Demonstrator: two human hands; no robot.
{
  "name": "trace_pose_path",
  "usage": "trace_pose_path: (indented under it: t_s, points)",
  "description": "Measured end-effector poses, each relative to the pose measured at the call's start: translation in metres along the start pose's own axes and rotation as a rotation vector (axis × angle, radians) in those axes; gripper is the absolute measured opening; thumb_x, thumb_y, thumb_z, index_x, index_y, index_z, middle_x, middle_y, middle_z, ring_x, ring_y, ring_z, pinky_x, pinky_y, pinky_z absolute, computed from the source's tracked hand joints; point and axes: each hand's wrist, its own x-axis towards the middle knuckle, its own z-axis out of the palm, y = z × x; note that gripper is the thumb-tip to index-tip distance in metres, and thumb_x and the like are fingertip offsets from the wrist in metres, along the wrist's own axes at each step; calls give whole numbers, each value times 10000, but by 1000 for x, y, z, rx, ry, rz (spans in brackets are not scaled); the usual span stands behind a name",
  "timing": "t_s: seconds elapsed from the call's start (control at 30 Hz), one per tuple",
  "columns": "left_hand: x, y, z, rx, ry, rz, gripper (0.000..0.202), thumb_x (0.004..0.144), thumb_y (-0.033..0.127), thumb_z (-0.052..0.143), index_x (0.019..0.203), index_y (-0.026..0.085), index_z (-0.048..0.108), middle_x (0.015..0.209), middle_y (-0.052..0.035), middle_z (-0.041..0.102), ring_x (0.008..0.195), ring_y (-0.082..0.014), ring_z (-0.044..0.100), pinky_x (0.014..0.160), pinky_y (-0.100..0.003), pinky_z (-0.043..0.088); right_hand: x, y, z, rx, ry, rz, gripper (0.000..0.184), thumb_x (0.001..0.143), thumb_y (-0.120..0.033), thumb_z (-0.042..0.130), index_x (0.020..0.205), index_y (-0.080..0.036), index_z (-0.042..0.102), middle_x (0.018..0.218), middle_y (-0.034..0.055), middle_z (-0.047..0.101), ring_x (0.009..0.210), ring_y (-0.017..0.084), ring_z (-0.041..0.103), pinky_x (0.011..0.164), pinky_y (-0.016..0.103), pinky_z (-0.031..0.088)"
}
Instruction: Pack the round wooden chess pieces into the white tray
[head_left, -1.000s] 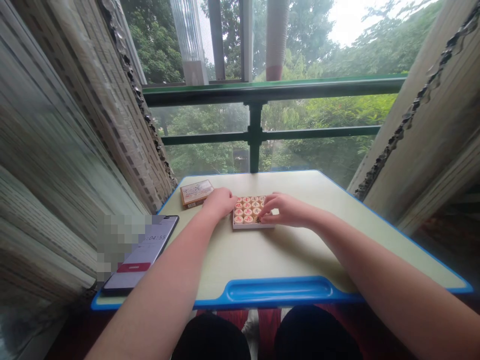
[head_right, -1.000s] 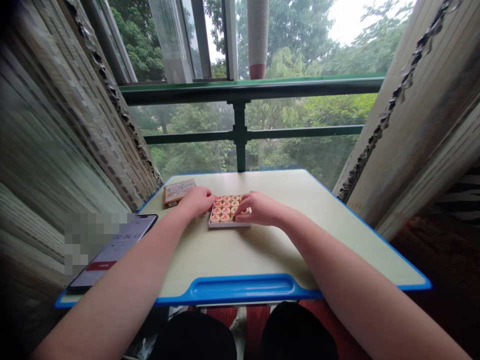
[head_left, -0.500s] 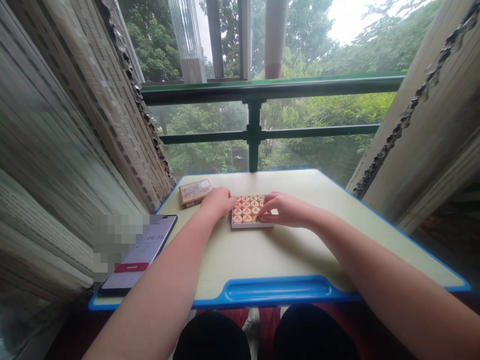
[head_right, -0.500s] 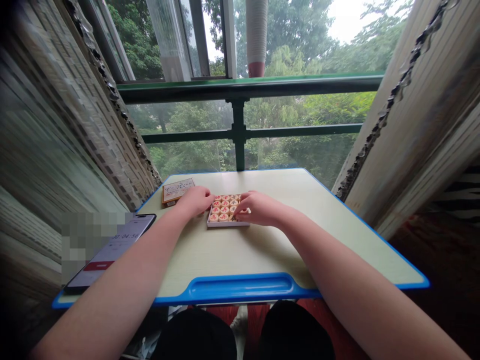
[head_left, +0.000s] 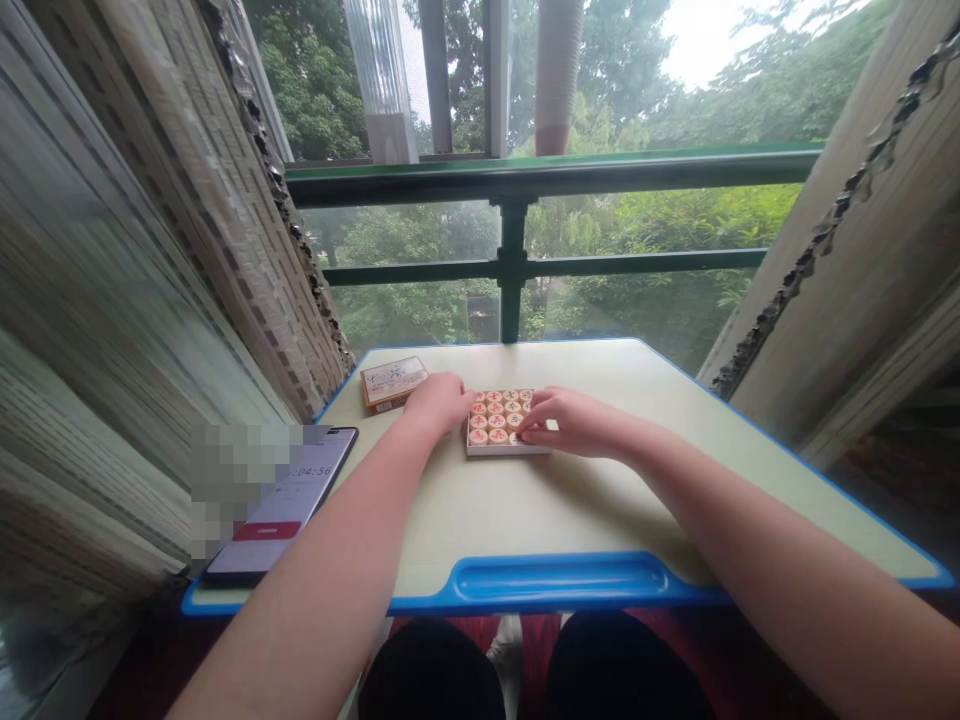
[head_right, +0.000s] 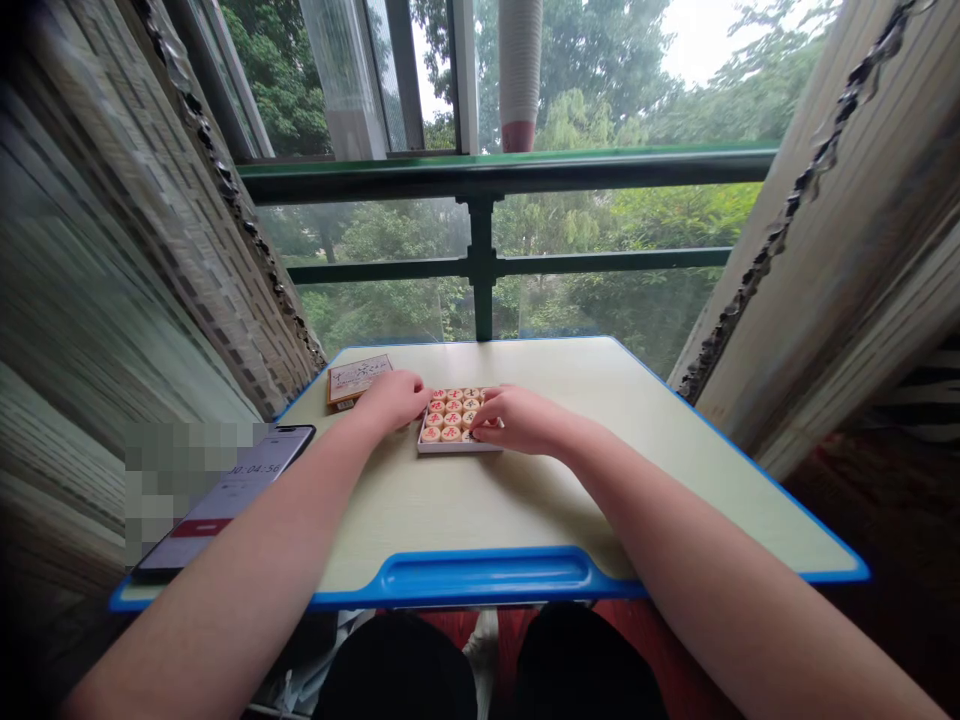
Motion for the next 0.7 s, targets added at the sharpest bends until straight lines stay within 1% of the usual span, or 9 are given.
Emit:
trace_pose_path:
  t_s: [0.17, 0.3, 0.5, 0.6, 0.7]
  points:
    - [2, -3, 3, 21, 18, 31, 324, 764, 359, 434, 757, 152, 684, 828, -141, 686, 795, -244, 623, 700, -286, 458, 0, 0, -1, -9, -35, -2, 204, 778, -288, 569, 880, -235, 738, 788, 52, 599, 679, 143, 533, 654, 260, 404]
    - [3, -3, 3, 29, 18, 26, 322, 766, 361, 426, 751, 165, 681, 816, -127, 687, 786, -240, 622, 687, -287, 458, -1, -1, -2, -11, -50, -16, 215, 786, -277, 559, 901, -237, 736, 785, 52, 585, 680, 138, 530, 665, 257, 404]
    - [3, -4, 4, 39, 27, 34, 329, 761, 365, 422, 747, 159, 678, 827, -136, 683, 780, -241, 619, 684, -288, 453, -3, 0, -2, -26, -63, -23, 229, 792, -272, 559, 949, -256, 724, 828, 63, 570, 706, 145, 529, 673, 260, 403]
    - [3, -4, 3, 40, 30, 35, 333, 762, 368, 421, 745, 156, 678, 826, -137, 684, 783, -245, 620, 683, -292, 455, -3, 0, -2, -14, -63, -8, 227, 790, -267, 564, 954, -265, 722, 843, 64, 573, 717, 148, 536, 675, 259, 405]
    - [1, -3, 2, 27, 21, 23, 329, 761, 365, 429, 746, 151, 679, 822, -132, 687, 773, -230, 621, 681, -275, 456, -3, 0, -3, -1, -55, 16, 213, 785, -257, 566, 921, -250, 729, 843, 60, 584, 700, 140, 543, 669, 253, 411]
